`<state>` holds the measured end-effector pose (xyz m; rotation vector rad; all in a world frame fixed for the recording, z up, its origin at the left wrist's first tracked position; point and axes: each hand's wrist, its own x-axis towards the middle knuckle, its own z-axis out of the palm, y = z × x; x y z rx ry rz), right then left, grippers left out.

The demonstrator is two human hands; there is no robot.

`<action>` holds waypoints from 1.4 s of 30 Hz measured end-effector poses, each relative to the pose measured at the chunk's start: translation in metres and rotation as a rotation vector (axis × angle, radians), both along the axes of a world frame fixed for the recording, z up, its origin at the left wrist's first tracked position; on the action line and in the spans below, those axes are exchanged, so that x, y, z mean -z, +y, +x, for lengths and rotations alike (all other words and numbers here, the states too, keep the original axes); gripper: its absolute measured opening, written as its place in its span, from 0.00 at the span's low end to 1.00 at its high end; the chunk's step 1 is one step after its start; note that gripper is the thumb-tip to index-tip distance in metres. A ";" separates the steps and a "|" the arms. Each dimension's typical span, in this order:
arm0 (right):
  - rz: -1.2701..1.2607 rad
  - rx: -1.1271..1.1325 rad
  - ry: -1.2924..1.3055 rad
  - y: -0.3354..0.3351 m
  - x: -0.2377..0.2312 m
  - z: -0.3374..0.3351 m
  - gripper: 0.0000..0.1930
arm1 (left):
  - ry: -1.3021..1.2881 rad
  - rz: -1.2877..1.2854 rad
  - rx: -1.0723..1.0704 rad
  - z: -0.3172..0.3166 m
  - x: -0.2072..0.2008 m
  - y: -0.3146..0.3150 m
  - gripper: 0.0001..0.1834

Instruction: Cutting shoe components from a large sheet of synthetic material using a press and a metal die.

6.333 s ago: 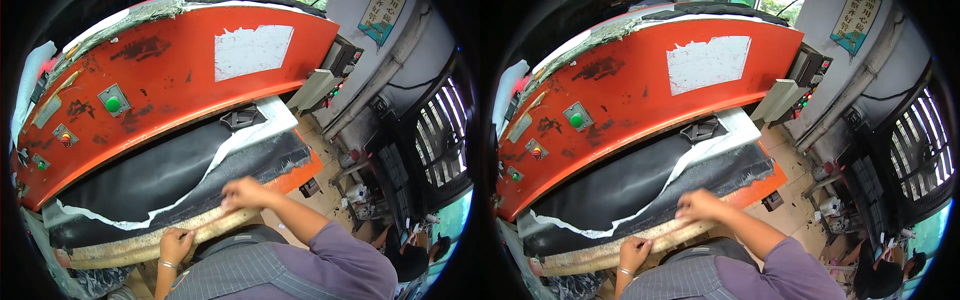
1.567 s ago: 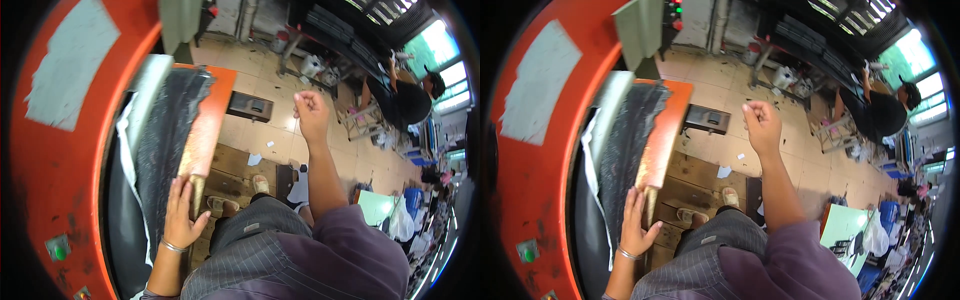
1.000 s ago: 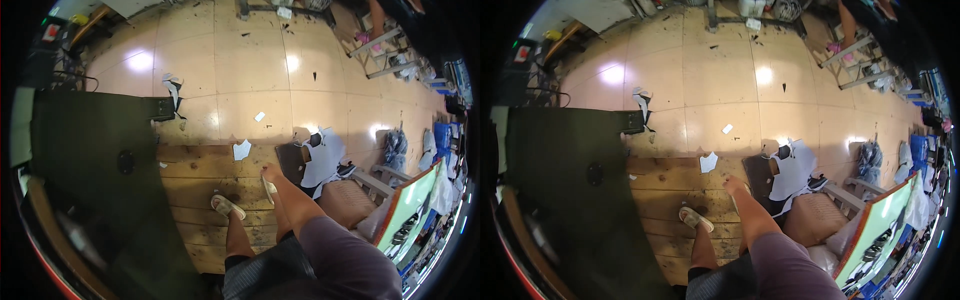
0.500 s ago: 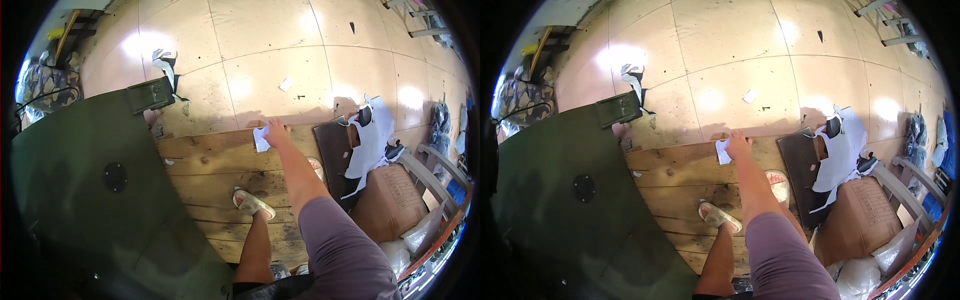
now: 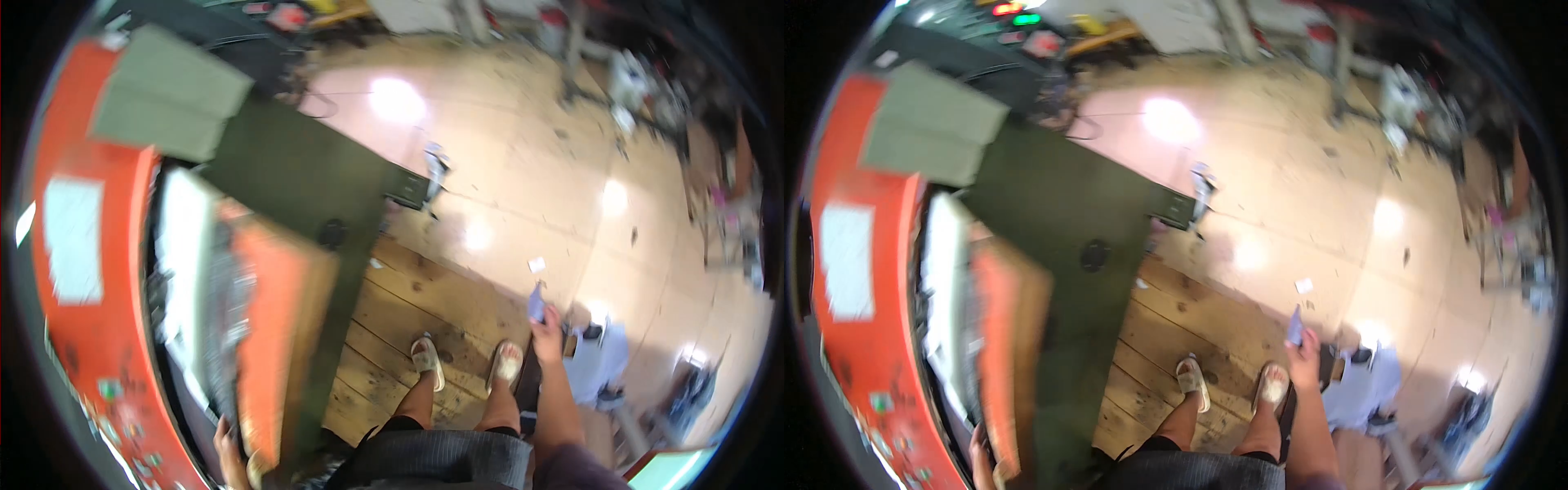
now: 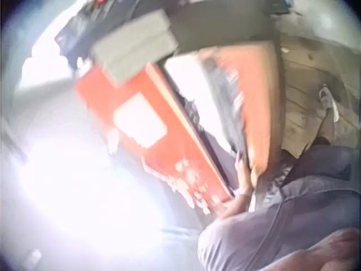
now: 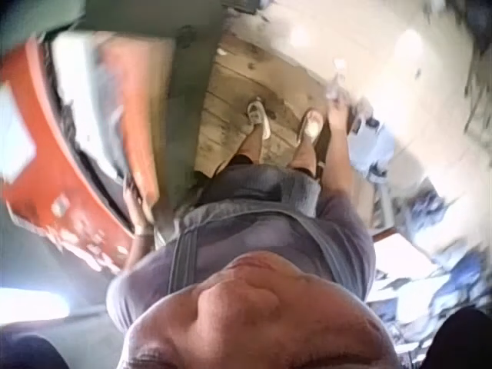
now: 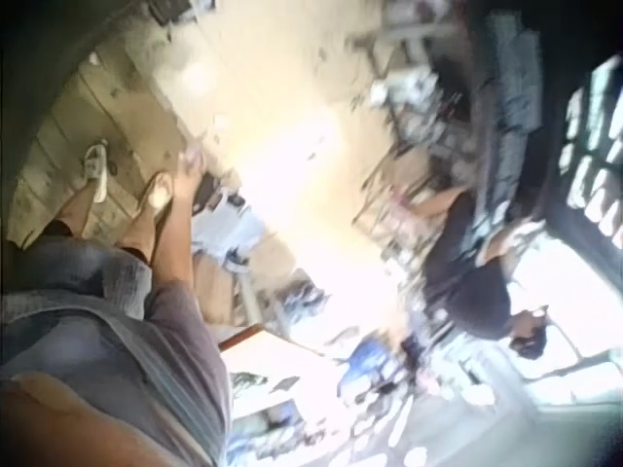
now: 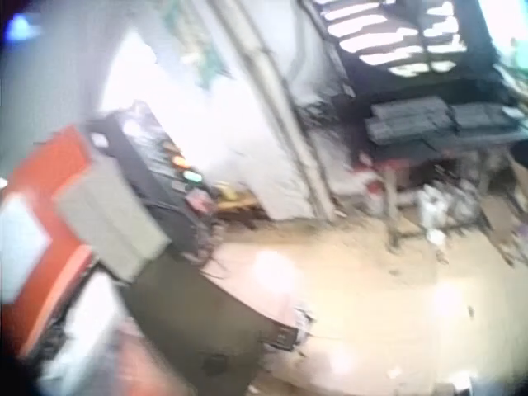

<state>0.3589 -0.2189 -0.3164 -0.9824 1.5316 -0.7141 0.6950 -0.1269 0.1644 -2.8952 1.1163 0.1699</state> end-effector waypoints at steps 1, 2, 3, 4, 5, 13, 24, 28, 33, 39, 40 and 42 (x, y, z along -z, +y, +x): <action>-0.096 0.031 0.004 -0.021 -0.050 -0.012 0.25 | -0.006 -0.057 -0.056 -0.004 -0.012 0.012 0.28; -0.220 0.060 -0.072 -0.047 -0.099 -0.019 0.25 | -0.013 -0.109 -0.117 -0.007 -0.026 0.025 0.28; -0.361 0.099 -0.175 -0.078 -0.158 -0.020 0.26 | -0.035 -0.186 -0.166 -0.019 -0.055 0.037 0.27; -0.407 0.043 -0.200 -0.101 -0.214 -0.015 0.26 | 0.063 -0.207 -0.207 -0.010 -0.057 0.049 0.28; -0.533 0.015 -0.264 -0.117 -0.271 -0.002 0.27 | 0.163 -0.232 -0.243 -0.001 -0.057 0.061 0.30; -1.157 -1.232 -0.562 -0.094 -0.525 0.184 0.28 | 0.246 -0.614 -0.124 -0.001 -0.052 0.074 0.59; -1.220 -1.494 -0.034 -0.052 -0.558 0.459 0.21 | 1.081 -0.659 -0.114 0.069 -0.070 0.117 0.13; -1.388 -1.538 0.507 -0.027 -0.552 0.526 0.17 | 1.505 -0.653 -0.186 0.095 -0.044 0.131 0.16; -1.460 -1.494 0.249 -0.058 -0.539 0.521 0.11 | 0.899 -0.795 -0.063 0.109 -0.076 0.121 0.25; -1.295 -1.512 -0.383 -0.075 -0.590 0.463 0.06 | 1.566 -1.283 -0.358 0.146 -0.060 0.105 0.27; -1.371 -1.571 -0.483 -0.072 -0.595 0.446 0.07 | 1.700 -1.357 -0.351 0.147 -0.067 0.092 0.36; -1.359 -1.734 -0.647 -0.060 -0.598 0.413 0.08 | 1.992 -1.467 -0.408 0.140 -0.081 0.066 0.39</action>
